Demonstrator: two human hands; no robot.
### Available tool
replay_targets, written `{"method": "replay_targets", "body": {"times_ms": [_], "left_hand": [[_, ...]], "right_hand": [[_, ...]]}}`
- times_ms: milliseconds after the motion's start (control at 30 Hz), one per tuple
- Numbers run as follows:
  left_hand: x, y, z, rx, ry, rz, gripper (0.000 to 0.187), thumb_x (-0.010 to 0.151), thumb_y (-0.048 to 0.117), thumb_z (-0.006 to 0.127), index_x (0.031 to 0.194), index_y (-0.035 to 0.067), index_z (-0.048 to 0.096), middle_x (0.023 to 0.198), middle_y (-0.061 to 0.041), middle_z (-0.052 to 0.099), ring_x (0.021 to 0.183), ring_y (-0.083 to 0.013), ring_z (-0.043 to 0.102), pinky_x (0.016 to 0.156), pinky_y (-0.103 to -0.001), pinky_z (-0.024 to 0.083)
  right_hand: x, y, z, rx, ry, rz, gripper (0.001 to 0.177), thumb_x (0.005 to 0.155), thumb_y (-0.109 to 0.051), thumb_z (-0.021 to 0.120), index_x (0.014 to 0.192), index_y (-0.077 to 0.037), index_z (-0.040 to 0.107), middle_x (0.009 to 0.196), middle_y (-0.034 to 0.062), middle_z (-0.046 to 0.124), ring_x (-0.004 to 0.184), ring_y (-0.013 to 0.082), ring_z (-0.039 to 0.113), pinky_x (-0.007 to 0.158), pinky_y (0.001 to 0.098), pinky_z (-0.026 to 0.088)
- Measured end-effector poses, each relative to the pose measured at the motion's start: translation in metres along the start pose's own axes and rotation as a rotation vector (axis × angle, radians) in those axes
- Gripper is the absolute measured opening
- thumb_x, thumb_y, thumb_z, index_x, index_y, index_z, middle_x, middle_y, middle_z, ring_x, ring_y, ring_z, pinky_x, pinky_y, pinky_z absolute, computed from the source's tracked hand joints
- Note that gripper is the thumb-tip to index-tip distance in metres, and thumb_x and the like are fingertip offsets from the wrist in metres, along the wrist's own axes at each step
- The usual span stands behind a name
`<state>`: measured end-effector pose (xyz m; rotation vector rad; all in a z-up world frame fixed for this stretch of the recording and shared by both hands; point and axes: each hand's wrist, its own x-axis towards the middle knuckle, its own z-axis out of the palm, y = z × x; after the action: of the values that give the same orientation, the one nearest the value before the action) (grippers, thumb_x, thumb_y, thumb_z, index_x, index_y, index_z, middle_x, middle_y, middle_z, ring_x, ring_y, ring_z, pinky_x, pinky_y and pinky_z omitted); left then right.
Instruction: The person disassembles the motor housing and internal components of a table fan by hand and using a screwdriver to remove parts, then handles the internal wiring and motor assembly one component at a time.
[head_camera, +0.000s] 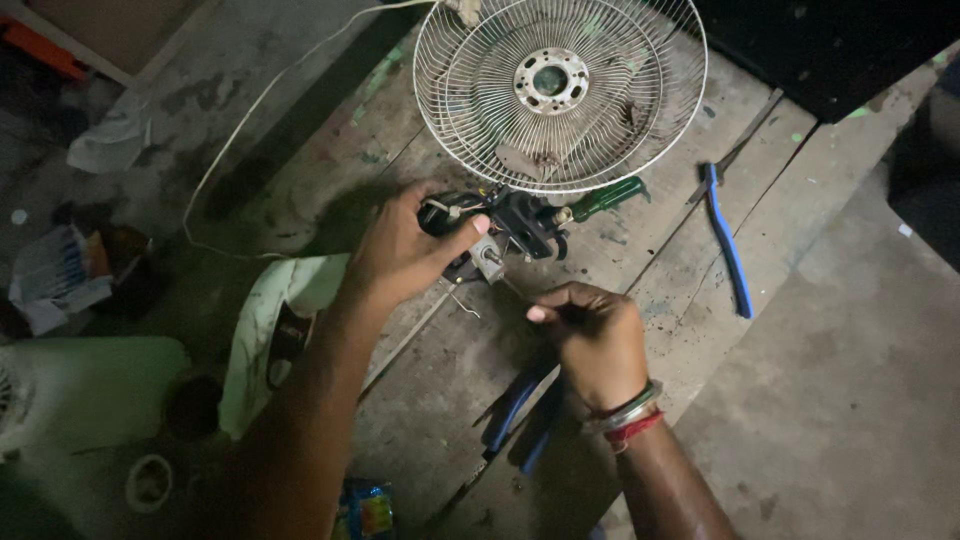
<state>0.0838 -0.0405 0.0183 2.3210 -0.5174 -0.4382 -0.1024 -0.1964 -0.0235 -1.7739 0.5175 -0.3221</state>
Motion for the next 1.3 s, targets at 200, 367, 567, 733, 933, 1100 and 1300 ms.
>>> {"method": "replay_targets", "body": {"times_ms": [200, 367, 567, 733, 933, 1100, 1300], "left_hand": [[-0.005, -0.003, 0.003, 0.036, 0.1, 0.095, 0.082, 0.072, 0.054, 0.085, 0.127, -0.002, 0.063, 0.108, -0.019, 0.075, 0.101, -0.0285, 0.074, 0.088, -0.042, 0.058], [-0.019, 0.008, 0.001, -0.07, 0.096, 0.03, 0.07, 0.066, 0.042, 0.088, 0.119, 0.005, 0.063, 0.104, -0.011, 0.078, 0.096, -0.0205, 0.077, 0.083, -0.036, 0.059], [-0.028, -0.006, 0.01, -0.432, 0.08, 0.245, 0.07, 0.075, 0.034, 0.087, 0.129, 0.005, 0.053, 0.112, -0.01, 0.074, 0.104, -0.0205, 0.073, 0.091, -0.036, 0.06], [-0.042, -0.022, 0.003, -0.202, 0.276, 0.463, 0.073, 0.082, 0.032, 0.088, 0.138, 0.003, 0.05, 0.121, -0.014, 0.064, 0.111, -0.0229, 0.069, 0.096, -0.038, 0.058], [-0.053, -0.021, 0.003, -0.158, 0.301, 0.408, 0.074, 0.076, 0.037, 0.09, 0.133, 0.007, 0.053, 0.114, -0.007, 0.07, 0.104, -0.0196, 0.072, 0.092, -0.034, 0.06], [-0.055, -0.024, 0.003, -0.422, 0.244, 0.494, 0.075, 0.086, 0.032, 0.089, 0.14, 0.005, 0.044, 0.125, -0.011, 0.069, 0.117, -0.0193, 0.07, 0.101, -0.033, 0.058], [-0.059, -0.015, 0.002, -0.412, 0.152, 0.418, 0.087, 0.073, 0.031, 0.093, 0.139, 0.005, 0.043, 0.118, -0.011, 0.075, 0.108, -0.0195, 0.075, 0.095, -0.032, 0.06]], "right_hand": [[0.0, -0.007, 0.0, -0.125, -0.007, 0.047, 0.011, 0.078, -0.001, 0.079, 0.089, -0.005, 0.079, 0.078, 0.0075, 0.079, 0.07, 0.0095, 0.071, 0.066, 0.0284, 0.055], [-0.008, 0.001, -0.003, -0.314, 0.012, 0.056, 0.018, 0.082, -0.002, 0.072, 0.093, -0.009, 0.084, 0.08, 0.007, 0.078, 0.067, 0.0128, 0.072, 0.061, 0.0307, 0.055], [-0.015, 0.003, 0.002, 0.542, -0.086, 0.536, 0.018, 0.093, -0.011, 0.069, 0.089, 0.006, 0.071, 0.076, 0.0131, 0.075, 0.067, 0.0243, 0.074, 0.062, 0.0388, 0.061], [-0.016, -0.017, 0.002, 0.668, -0.142, 0.524, 0.02, 0.093, -0.012, 0.067, 0.092, 0.006, 0.073, 0.08, 0.0136, 0.078, 0.068, 0.0244, 0.074, 0.066, 0.0382, 0.062], [-0.03, -0.036, 0.009, -0.18, 0.029, 0.052, 0.017, 0.089, -0.014, 0.072, 0.094, 0.001, 0.079, 0.076, 0.0101, 0.077, 0.065, 0.0192, 0.073, 0.062, 0.0319, 0.056], [-0.028, -0.011, 0.02, 0.413, -0.021, 0.314, 0.016, 0.092, -0.01, 0.072, 0.09, 0.005, 0.076, 0.077, 0.012, 0.076, 0.066, 0.0192, 0.071, 0.062, 0.0325, 0.059], [-0.009, 0.002, 0.033, 0.53, -0.102, 0.424, 0.022, 0.085, -0.009, 0.076, 0.1, 0.006, 0.069, 0.079, 0.0107, 0.076, 0.064, 0.0195, 0.074, 0.057, 0.0347, 0.063]]}}
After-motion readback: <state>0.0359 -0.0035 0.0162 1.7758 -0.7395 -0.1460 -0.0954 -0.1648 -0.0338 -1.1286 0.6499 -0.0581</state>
